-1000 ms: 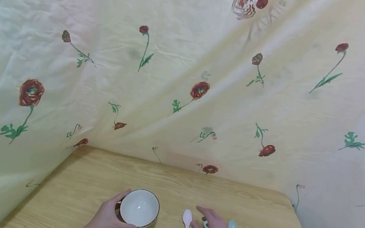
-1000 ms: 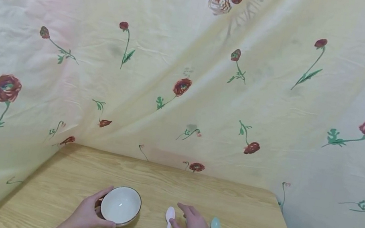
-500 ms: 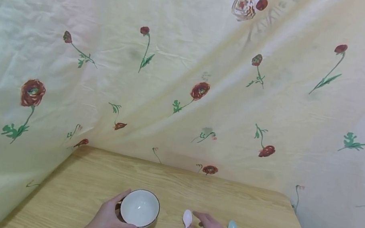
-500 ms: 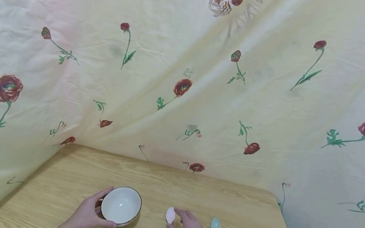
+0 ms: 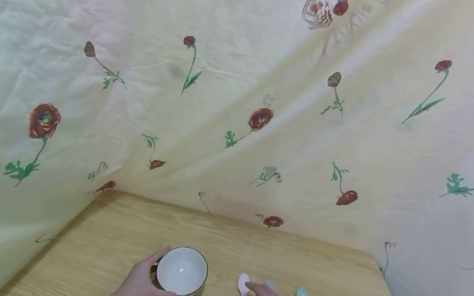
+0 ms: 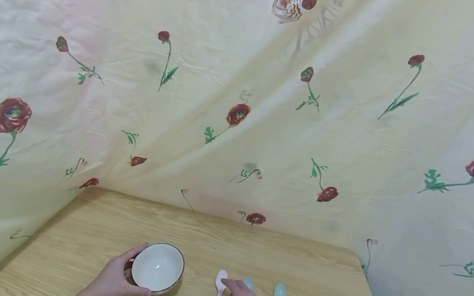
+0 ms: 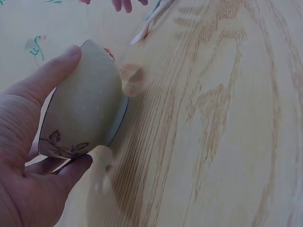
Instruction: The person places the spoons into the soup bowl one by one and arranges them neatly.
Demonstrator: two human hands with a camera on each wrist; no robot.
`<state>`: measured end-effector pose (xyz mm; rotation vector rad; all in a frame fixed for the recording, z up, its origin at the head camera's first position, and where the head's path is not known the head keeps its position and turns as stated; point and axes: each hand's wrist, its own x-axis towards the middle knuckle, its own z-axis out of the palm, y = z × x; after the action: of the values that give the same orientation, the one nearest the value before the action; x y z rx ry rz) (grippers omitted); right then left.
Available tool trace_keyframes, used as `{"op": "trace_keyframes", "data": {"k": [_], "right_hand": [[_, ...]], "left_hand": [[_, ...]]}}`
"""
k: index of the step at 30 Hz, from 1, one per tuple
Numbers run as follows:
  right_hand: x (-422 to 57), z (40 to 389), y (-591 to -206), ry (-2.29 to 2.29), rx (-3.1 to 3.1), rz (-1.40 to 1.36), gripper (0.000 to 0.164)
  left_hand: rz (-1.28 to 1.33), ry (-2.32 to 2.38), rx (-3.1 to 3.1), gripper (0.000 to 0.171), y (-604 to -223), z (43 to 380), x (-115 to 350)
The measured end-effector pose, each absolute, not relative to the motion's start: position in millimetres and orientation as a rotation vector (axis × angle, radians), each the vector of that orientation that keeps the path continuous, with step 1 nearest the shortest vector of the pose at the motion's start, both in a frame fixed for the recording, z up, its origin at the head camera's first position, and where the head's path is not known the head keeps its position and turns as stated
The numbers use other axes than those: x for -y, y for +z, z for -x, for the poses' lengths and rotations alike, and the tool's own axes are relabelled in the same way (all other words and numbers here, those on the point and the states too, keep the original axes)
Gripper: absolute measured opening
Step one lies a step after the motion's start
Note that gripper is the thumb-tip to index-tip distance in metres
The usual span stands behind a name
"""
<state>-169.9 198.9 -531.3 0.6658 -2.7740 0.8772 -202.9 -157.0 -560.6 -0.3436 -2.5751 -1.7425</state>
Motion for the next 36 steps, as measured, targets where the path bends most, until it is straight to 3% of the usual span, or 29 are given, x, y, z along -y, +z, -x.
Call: {"op": "trace_keyframes", "data": {"k": [26, 36], "right_hand": [[-190.8, 170.8, -544.9, 0.681, 2.943, -0.716, 0.032], [-188.2, 172.8, -544.4, 0.707, 3.007, -0.693, 0.041]], "left_hand": [[0.345, -1.736, 2.582, 0.117, -555.3, 201.8, 156.3], [0.344, -1.713, 2.593, 0.117, -555.0, 199.6, 156.2]]}}
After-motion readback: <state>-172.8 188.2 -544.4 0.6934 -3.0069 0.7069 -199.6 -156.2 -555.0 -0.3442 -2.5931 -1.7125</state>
